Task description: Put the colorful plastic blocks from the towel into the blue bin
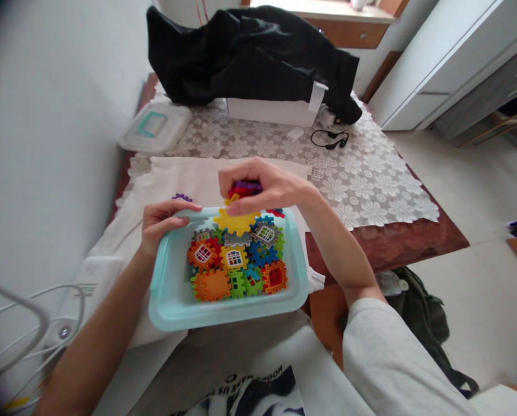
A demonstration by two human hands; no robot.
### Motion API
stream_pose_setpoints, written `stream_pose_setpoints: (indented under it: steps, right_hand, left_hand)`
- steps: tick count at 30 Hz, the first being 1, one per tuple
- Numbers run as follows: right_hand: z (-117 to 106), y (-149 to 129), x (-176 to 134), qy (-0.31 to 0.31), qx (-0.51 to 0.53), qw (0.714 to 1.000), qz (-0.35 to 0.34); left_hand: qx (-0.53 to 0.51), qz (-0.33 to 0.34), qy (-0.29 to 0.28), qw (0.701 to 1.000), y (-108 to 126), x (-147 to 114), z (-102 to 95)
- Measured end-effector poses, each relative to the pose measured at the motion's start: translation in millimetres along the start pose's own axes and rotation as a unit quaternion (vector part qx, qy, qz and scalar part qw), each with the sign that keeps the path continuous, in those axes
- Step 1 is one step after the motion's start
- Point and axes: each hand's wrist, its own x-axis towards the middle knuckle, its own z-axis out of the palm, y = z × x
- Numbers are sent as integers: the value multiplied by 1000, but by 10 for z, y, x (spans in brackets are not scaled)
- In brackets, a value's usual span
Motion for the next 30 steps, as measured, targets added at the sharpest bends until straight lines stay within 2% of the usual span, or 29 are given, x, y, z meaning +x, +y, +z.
stream_pose_setpoints:
  steps: [2,4,7,14,20,30]
  right_hand:
    - [141,-144,44,-74,-20,997,6]
    - [265,-182,88,-102,-47,994,16]
    - [354,-119,132,-88,-74,993,30]
    - [338,-46,138,-114,-65,991,32]
    - [366,-34,106,-92,-100,989,52]
    - [353,-28,108,-105,-24,994,-2]
  left_hand:
    - [0,-2,0,1000,19,0,11]
    - [2,0,2,1000,34,2,18]
    - [4,9,7,1000,37,5,19]
    - [2,-3,8,1000,19,-8,4]
    - [7,-6,7,1000,17,-7,0]
    - [-3,-3,5,1000,37,-11,13]
